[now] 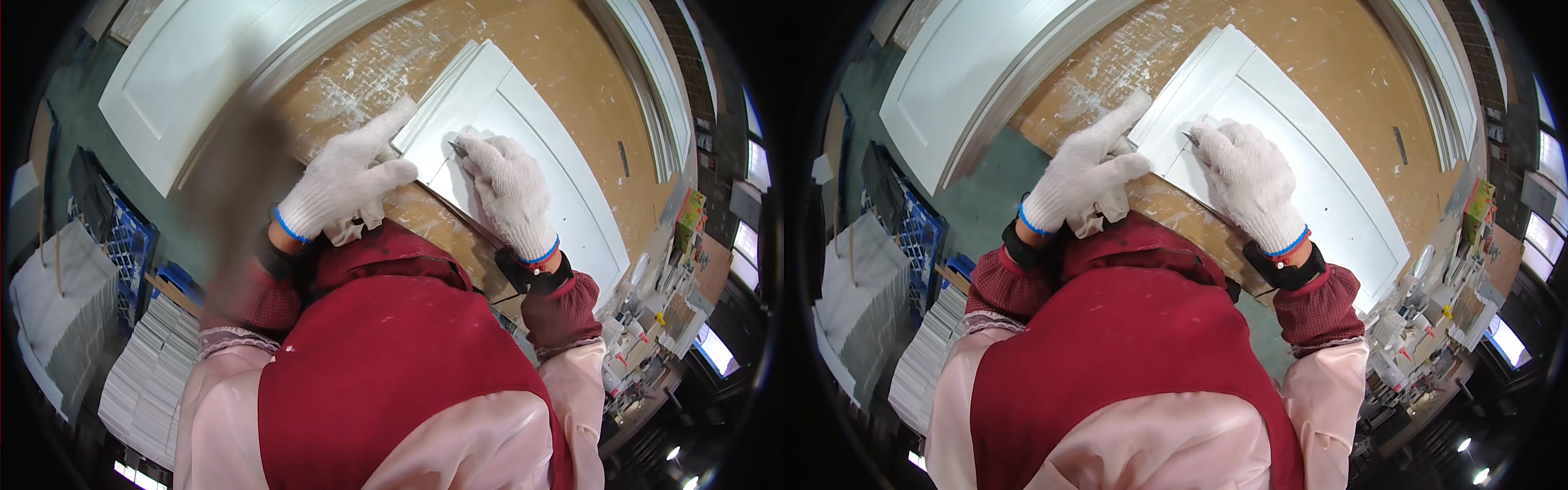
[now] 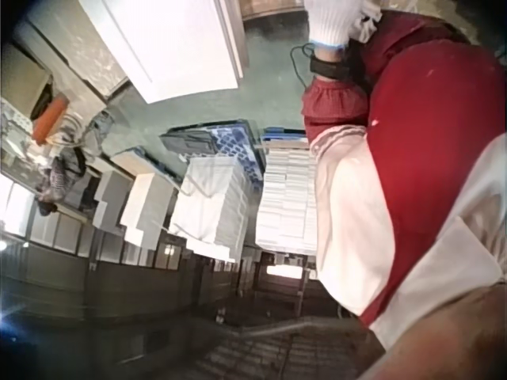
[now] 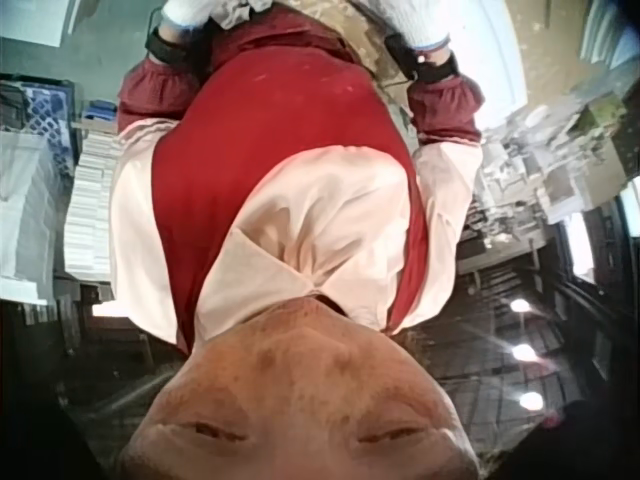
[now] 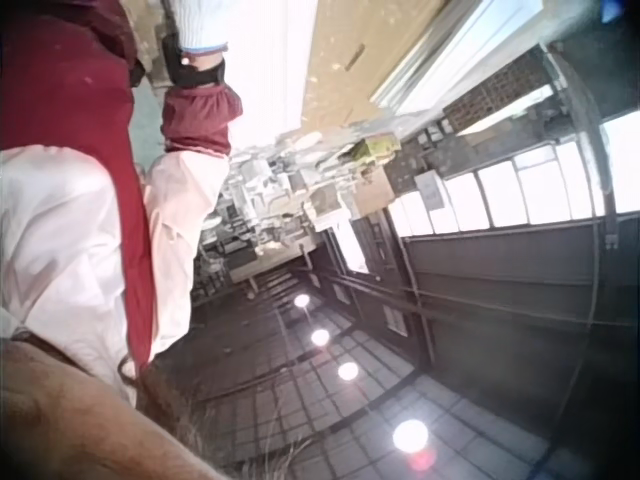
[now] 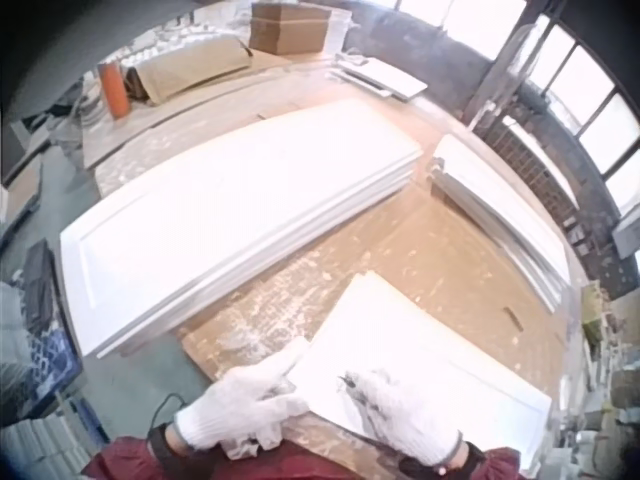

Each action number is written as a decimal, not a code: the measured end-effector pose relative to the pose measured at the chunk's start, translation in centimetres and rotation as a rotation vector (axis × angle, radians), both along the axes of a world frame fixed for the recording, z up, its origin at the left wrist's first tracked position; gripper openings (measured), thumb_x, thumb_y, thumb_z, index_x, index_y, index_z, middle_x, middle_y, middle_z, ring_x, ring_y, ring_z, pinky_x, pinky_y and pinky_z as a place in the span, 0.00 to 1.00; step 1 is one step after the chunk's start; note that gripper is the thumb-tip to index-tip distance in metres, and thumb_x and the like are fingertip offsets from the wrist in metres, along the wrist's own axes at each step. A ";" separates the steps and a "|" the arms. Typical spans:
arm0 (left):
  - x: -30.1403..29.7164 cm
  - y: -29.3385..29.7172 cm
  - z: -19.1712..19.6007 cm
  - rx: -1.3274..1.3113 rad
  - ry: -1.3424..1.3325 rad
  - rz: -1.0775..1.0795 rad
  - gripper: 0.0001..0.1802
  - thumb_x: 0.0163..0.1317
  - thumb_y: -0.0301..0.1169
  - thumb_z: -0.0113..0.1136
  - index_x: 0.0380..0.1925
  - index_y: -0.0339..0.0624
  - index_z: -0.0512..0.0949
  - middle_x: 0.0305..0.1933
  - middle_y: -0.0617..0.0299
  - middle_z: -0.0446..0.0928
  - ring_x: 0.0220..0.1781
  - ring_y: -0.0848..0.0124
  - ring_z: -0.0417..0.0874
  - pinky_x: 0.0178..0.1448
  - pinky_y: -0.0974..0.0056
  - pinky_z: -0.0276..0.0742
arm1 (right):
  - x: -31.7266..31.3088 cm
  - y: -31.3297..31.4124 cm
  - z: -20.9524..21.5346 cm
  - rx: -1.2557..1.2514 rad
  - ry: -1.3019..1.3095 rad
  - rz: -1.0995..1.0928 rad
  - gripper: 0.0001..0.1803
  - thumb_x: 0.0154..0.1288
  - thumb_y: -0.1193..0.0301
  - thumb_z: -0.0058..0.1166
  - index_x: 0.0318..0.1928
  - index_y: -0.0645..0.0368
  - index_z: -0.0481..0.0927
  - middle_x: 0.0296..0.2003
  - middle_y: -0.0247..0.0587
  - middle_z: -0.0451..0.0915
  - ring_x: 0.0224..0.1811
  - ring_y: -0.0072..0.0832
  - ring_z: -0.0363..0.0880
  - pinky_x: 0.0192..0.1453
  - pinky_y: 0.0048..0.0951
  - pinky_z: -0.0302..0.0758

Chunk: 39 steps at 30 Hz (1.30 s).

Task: Cleaning or applying a finish to white-painted wood furniture panels using a sponge applicator and a rag.

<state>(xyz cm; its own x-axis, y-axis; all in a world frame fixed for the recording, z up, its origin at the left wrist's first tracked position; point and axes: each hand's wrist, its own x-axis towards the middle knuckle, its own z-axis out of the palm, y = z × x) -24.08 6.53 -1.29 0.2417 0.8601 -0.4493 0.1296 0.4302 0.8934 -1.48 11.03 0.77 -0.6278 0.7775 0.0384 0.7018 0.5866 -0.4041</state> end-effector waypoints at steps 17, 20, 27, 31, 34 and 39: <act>0.3 0.3 -0.3 0.286 0.265 -0.126 0.42 0.51 0.26 0.64 0.68 0.46 0.62 0.57 0.48 0.76 0.40 0.69 0.80 0.52 0.67 0.75 | -0.5 0.4 0.3 -0.112 -0.038 0.029 0.14 0.57 0.71 0.55 0.46 0.48 0.78 0.31 0.35 0.78 0.34 0.36 0.78 0.35 0.35 0.76; 0.4 0.8 0.3 0.020 0.211 -0.177 0.41 0.51 0.26 0.64 0.68 0.47 0.62 0.61 0.46 0.73 0.44 0.66 0.82 0.55 0.65 0.75 | -0.6 0.2 0.2 -0.029 -0.028 0.086 0.14 0.58 0.71 0.54 0.46 0.48 0.78 0.31 0.36 0.78 0.35 0.37 0.78 0.35 0.36 0.76; 0.4 0.8 0.8 0.092 0.255 -0.168 0.40 0.53 0.26 0.63 0.68 0.47 0.62 0.60 0.50 0.74 0.43 0.66 0.82 0.54 0.66 0.75 | -1.2 0.4 0.8 -0.082 -0.089 0.081 0.15 0.57 0.71 0.53 0.47 0.48 0.78 0.33 0.37 0.77 0.37 0.37 0.78 0.36 0.37 0.76; 0.5 0.3 -0.5 0.268 0.353 -0.142 0.40 0.54 0.25 0.62 0.69 0.46 0.61 0.48 0.53 0.80 0.34 0.73 0.78 0.46 0.69 0.76 | -1.0 0.3 1.6 -0.136 -0.098 0.245 0.20 0.53 0.76 0.54 0.49 0.51 0.79 0.32 0.40 0.78 0.36 0.40 0.76 0.37 0.37 0.74; -0.4 0.9 1.1 -0.054 0.111 -0.183 0.37 0.57 0.25 0.60 0.69 0.42 0.60 0.40 0.60 0.78 0.30 0.78 0.73 0.41 0.72 0.75 | 0.1 -0.3 2.1 -0.232 -0.074 0.096 0.15 0.58 0.72 0.51 0.48 0.49 0.77 0.32 0.37 0.78 0.36 0.39 0.77 0.36 0.37 0.74; -1.8 1.5 2.7 -0.146 -0.014 -0.001 0.32 0.60 0.24 0.58 0.66 0.37 0.64 0.37 0.65 0.78 0.31 0.79 0.73 0.39 0.74 0.74 | 1.6 -3.3 1.2 -0.220 0.000 -0.075 0.19 0.55 0.78 0.53 0.49 0.51 0.77 0.32 0.37 0.78 0.36 0.39 0.77 0.38 0.36 0.75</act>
<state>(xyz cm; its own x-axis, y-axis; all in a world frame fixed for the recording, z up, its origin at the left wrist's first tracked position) -25.87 8.05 1.42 0.2498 0.7857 -0.5660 0.1186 0.5553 0.8232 0.07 7.77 1.92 -0.5675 0.8117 -0.1377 0.7405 0.4302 -0.5163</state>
